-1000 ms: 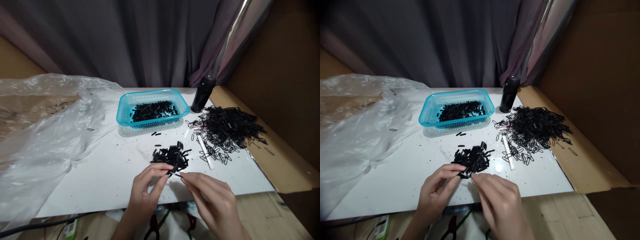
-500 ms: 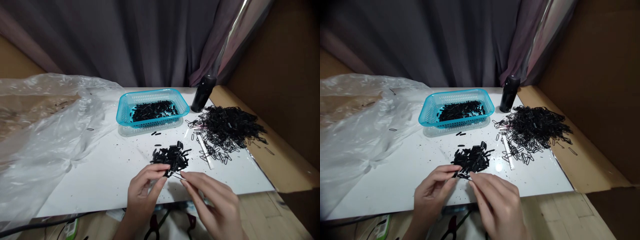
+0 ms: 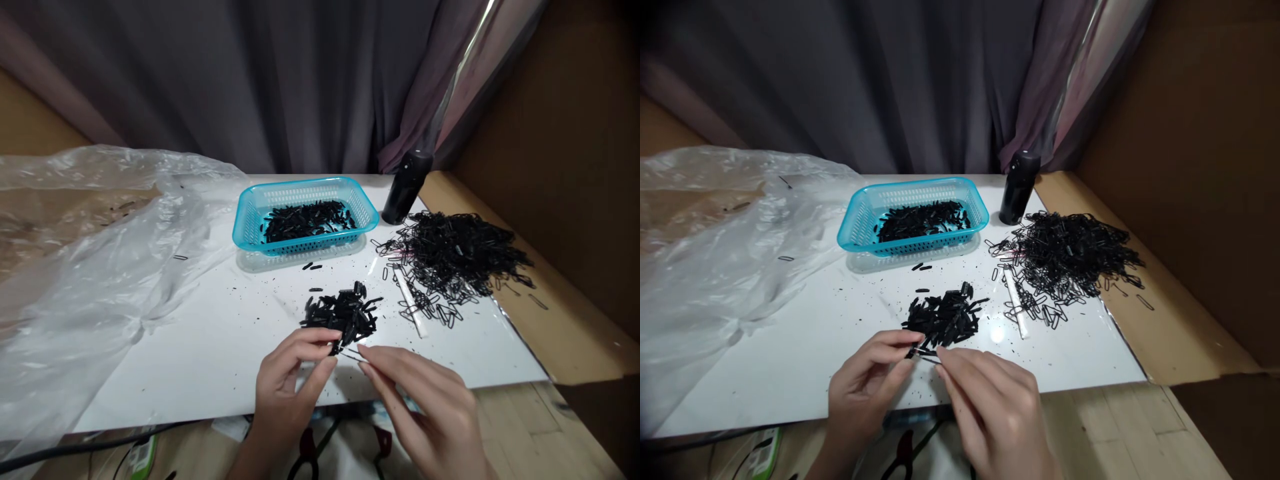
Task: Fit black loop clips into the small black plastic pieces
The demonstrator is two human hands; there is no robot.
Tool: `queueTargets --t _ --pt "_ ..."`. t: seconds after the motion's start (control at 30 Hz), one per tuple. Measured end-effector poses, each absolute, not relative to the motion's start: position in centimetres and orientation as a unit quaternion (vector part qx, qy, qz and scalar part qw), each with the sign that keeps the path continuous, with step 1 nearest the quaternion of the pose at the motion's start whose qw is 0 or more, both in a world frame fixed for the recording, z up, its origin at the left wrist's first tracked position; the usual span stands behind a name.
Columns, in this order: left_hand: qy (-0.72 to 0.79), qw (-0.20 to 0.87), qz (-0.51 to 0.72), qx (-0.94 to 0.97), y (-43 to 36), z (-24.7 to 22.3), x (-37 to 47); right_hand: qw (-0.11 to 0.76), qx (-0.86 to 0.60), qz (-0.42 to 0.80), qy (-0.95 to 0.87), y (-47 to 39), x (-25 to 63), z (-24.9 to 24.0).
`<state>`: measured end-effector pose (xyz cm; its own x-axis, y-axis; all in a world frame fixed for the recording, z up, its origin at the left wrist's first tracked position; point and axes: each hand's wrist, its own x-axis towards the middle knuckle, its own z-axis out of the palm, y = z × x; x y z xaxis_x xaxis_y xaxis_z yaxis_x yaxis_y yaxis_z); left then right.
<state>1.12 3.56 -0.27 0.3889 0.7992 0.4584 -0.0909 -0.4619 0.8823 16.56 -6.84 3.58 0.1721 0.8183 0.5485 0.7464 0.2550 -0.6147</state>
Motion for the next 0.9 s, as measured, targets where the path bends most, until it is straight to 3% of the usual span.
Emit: queueTargets --t 0.9 --pt "0.246 0.405 0.503 0.723 3.91 -0.58 1.11 0.46 -0.6 0.053 -0.652 -7.14 16.51 3.33"
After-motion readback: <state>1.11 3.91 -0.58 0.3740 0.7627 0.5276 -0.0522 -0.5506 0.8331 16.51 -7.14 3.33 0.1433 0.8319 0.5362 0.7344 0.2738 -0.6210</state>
